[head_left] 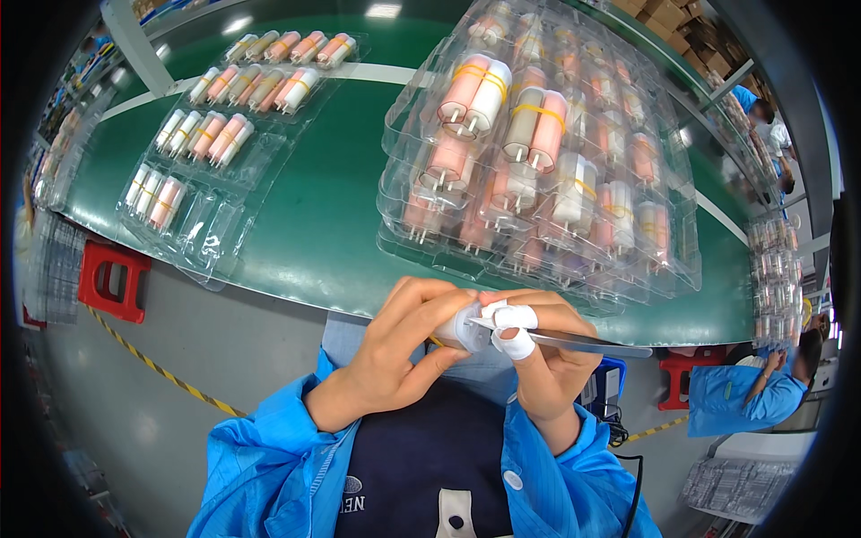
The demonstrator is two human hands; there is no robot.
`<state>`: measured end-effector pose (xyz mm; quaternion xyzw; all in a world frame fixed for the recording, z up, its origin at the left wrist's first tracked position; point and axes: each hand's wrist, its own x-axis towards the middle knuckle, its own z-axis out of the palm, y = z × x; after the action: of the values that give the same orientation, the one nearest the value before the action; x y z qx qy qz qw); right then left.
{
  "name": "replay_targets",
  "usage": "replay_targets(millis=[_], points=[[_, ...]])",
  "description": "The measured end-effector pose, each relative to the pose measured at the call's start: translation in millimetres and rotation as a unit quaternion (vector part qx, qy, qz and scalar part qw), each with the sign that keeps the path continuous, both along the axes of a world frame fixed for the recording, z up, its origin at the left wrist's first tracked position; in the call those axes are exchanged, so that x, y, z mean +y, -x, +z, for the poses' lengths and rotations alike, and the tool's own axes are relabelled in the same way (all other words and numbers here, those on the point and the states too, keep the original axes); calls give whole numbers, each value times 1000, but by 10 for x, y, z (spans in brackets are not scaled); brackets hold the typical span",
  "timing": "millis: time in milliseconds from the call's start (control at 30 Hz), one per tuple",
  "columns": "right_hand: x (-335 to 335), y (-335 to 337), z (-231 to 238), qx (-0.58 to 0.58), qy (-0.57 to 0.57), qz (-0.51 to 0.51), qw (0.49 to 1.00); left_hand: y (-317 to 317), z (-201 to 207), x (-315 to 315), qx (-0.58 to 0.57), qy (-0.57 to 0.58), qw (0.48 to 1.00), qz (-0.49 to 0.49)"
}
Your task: The person uses tweezers to insert small white components into cylindrical objects with rubber bands. They repeatedly pick up a cylinder from a clear plastic tray, perform the insertion, and place the item back into the tray. The process is repeated for multiple units on a green assembly table.
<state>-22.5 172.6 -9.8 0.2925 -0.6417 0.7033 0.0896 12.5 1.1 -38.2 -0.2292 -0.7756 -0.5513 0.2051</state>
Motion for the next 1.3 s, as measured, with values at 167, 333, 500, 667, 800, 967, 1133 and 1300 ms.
replay_targets(millis=[167,333,500,667,800,967,1133,1300], points=[[18,65,182,12,-104,16,994,32,2,-14,41,48,997,34],[63,92,341,-7,-193,44,980,31,-20,-34,51,74,995,36],[2,119,209,32,-76,27,996,8,97,-30,-20,-34,999,5],[6,50,137,0,-14,20,1000,-8,82,-20,-28,-48,998,-7],[8,46,113,7,-20,17,1000,-14,49,-14,-29,-48,998,-5],[4,48,111,10,-19,14,1000,-3,44,-2,-24,-47,999,-4],[-5,50,105,20,-32,11,999,-12,42,-10,-18,-37,999,4],[-17,80,133,26,-59,17,998,0,55,-30,4,1,1000,21]])
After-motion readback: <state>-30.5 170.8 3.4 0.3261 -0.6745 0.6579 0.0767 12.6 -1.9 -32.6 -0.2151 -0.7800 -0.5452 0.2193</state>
